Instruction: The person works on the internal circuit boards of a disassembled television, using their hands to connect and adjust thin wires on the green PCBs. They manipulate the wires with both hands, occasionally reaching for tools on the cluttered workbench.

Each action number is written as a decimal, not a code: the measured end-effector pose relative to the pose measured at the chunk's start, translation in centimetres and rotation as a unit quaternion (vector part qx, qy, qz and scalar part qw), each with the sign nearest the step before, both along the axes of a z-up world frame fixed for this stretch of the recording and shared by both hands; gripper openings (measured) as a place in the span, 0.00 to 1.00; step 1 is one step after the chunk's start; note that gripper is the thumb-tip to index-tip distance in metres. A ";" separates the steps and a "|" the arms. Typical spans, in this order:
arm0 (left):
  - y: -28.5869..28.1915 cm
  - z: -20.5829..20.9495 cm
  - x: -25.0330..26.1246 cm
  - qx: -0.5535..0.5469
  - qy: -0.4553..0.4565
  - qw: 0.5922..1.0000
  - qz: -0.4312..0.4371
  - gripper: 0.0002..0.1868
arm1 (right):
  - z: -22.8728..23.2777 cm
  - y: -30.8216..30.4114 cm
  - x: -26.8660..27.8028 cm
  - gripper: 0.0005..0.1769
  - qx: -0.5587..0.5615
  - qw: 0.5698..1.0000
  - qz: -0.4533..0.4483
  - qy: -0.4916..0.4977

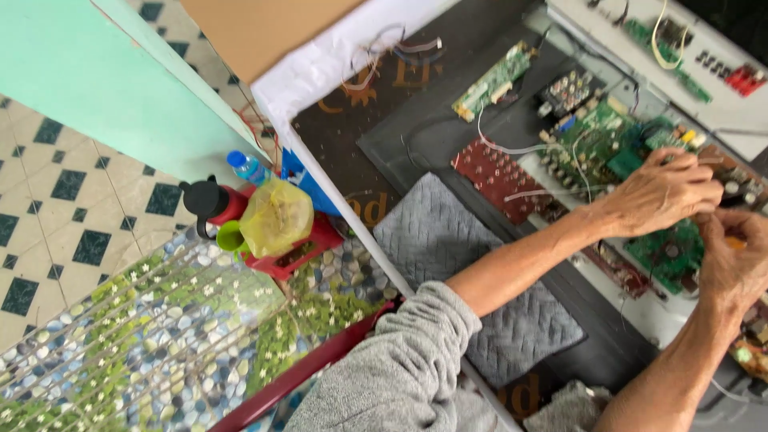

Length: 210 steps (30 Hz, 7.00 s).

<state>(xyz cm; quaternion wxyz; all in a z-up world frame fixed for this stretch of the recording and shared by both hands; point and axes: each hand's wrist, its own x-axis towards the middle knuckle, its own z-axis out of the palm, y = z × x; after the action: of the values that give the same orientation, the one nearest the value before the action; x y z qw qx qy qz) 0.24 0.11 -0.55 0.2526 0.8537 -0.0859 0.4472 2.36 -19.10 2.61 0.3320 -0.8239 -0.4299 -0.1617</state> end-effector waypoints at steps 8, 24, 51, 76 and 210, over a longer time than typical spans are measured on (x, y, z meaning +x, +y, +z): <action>-0.2 0.9 -0.2 0.036 0.037 0.998 0.029 0.03 | 0.6 0.3 -0.5 0.09 0.048 0.992 0.003 0.120; -0.1 1.3 -0.5 0.021 0.051 0.998 0.035 0.00 | 2.4 1.0 -1.7 0.09 0.049 0.999 0.012 0.020; -0.2 2.6 -1.9 -0.035 0.026 0.999 -0.025 0.06 | 3.1 0.7 -2.2 0.06 0.054 0.993 0.055 0.094; -0.2 1.9 -1.5 -0.028 0.049 0.998 -0.017 0.07 | 3.0 0.8 -2.4 0.06 0.052 0.993 0.008 0.108; 0.1 3.4 -3.0 0.030 0.071 0.997 0.002 0.06 | 3.5 0.9 -2.6 0.09 0.073 0.994 0.004 0.082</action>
<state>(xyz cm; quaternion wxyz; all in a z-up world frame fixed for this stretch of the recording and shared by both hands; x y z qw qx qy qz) -2.73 0.22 2.84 0.2318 0.8908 -0.0795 0.3827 -0.20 -18.18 6.09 0.4258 -0.8063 -0.3916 -0.1235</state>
